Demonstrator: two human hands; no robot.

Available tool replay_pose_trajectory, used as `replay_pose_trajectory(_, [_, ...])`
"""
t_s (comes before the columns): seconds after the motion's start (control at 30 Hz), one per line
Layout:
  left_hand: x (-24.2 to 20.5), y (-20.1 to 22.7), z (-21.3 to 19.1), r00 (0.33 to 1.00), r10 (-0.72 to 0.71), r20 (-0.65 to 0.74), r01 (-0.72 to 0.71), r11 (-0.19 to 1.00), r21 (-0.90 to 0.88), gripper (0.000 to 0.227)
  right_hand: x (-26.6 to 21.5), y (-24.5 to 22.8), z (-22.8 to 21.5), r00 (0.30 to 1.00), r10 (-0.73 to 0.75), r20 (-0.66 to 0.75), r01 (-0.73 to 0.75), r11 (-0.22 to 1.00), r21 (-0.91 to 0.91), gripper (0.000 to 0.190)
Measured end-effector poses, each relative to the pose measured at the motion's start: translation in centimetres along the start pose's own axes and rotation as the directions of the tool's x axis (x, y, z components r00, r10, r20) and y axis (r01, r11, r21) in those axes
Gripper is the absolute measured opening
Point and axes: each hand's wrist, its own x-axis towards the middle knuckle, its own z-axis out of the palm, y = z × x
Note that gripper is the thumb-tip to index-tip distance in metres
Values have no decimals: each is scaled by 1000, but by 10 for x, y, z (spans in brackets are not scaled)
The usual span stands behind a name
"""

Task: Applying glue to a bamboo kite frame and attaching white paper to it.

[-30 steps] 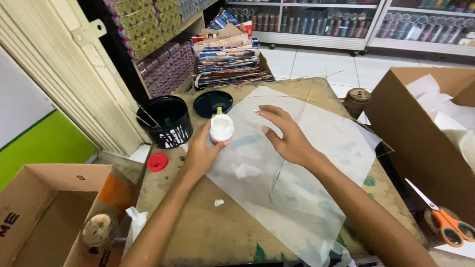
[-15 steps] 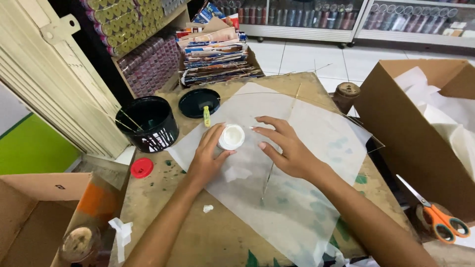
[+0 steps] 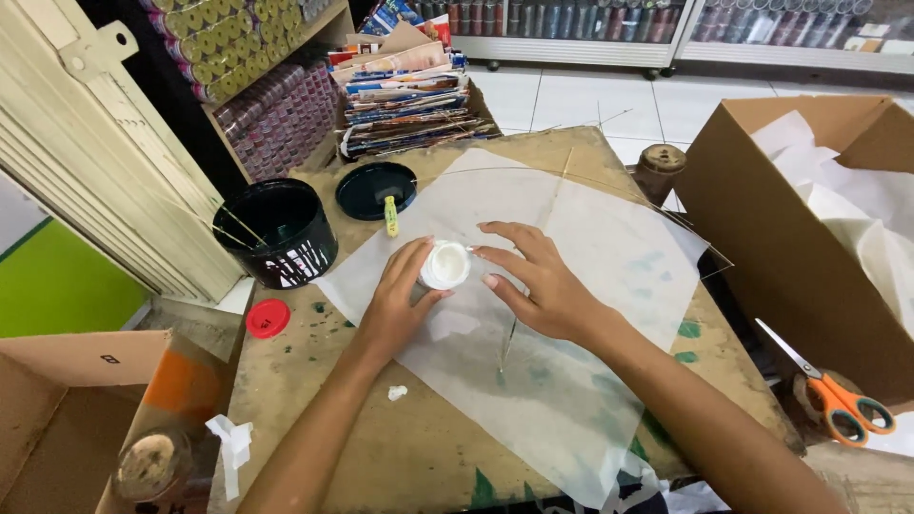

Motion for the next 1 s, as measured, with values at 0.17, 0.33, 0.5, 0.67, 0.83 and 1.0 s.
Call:
replay_pose_trajectory(0.17, [-1,3,-3,999,-32,25,32,999,-25,63,1,1,-3,999,-35,-4,35,999,0,30])
replay_pose_trajectory(0.33, [-1,-5,-6,1000,25,7,-25,999,-25,62,5,2,-13,995,-82,-59,80,996,-31,30])
replay_pose_trajectory(0.5, [1,-13,-11,994,108,-27,-108,994,2,63,8,-1,-25,994,-44,96,33,994,106,34])
replay_pose_trajectory(0.67, [3,-18,-13,984,171,-44,-170,985,35,60,6,-5,-24,976,15,219,-39,994,106,42])
replay_pose_trajectory(0.83, [4,-11,-13,969,244,-46,-239,967,90,53,7,-11,-21,937,55,344,-80,995,58,50])
replay_pose_trajectory(1.0, [2,-16,-5,946,324,-29,-312,930,196,49,9,-21,-20,886,84,455,-60,996,-67,53])
